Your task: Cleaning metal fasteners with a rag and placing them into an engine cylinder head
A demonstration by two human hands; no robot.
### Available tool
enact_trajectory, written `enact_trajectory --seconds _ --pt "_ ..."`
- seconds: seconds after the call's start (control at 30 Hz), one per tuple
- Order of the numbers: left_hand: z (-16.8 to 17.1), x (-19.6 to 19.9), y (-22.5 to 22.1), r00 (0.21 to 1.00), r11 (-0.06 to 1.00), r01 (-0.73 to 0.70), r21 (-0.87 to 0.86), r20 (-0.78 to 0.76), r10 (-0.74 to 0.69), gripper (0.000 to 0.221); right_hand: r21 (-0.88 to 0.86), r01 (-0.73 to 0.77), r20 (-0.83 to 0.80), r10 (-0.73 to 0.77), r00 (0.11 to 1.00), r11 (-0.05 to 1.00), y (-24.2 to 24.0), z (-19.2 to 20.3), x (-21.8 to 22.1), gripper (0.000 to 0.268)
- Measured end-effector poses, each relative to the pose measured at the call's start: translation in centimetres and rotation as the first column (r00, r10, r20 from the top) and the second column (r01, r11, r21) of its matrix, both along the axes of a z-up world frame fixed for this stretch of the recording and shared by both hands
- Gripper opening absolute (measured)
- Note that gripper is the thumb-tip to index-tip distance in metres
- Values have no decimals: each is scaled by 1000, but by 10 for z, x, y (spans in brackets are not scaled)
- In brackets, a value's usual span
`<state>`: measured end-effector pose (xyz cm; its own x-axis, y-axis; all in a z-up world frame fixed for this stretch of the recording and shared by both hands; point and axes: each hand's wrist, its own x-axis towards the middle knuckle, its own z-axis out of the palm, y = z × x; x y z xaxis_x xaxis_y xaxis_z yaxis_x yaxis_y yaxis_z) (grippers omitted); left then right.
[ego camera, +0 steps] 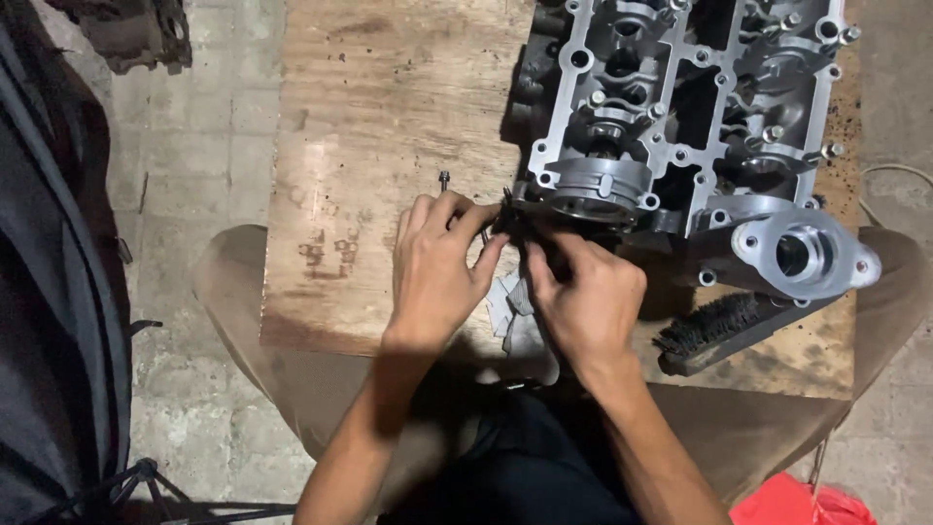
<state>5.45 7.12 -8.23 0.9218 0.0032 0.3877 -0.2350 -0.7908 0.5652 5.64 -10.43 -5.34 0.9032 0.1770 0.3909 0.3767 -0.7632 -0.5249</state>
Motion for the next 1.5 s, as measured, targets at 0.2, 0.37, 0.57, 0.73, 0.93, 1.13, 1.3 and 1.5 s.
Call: enact_trajectory --seconds 0.2,0.37,0.57,0.73,0.93,1.13,1.3,1.5 --pt "2 -4 -2 995 996 -93 0 -38 93 17 -160 69 36 -64 997 985 15 -11 7 14" --pt "3 -5 -1 991 992 -126 -27 44 127 16 -170 103 92 -88 992 980 20 -20 10 19" --pt "26 -6 6 973 979 188 78 125 -196 17 238 -119 44 111 993 964 13 3 0 16" --pt "15 -17 7 973 984 178 -14 150 -174 7 343 -116 18 118 993 932 -8 -12 -5 12" --pt "38 -37 -5 999 890 -10 -456 40 31 14 123 72 -53 -66 996 990 -7 -11 -2 5" --pt "40 -47 -20 994 767 -101 -634 -40 99 13 -75 169 -119 -177 977 983 -5 -35 6 14" --pt "42 -48 -24 994 728 -95 -679 -19 112 11 -95 143 -67 -150 986 985 -3 -23 5 17" --pt "59 -48 -29 989 734 -48 -677 71 131 11 232 55 -199 -8 980 971 0 26 -9 4"
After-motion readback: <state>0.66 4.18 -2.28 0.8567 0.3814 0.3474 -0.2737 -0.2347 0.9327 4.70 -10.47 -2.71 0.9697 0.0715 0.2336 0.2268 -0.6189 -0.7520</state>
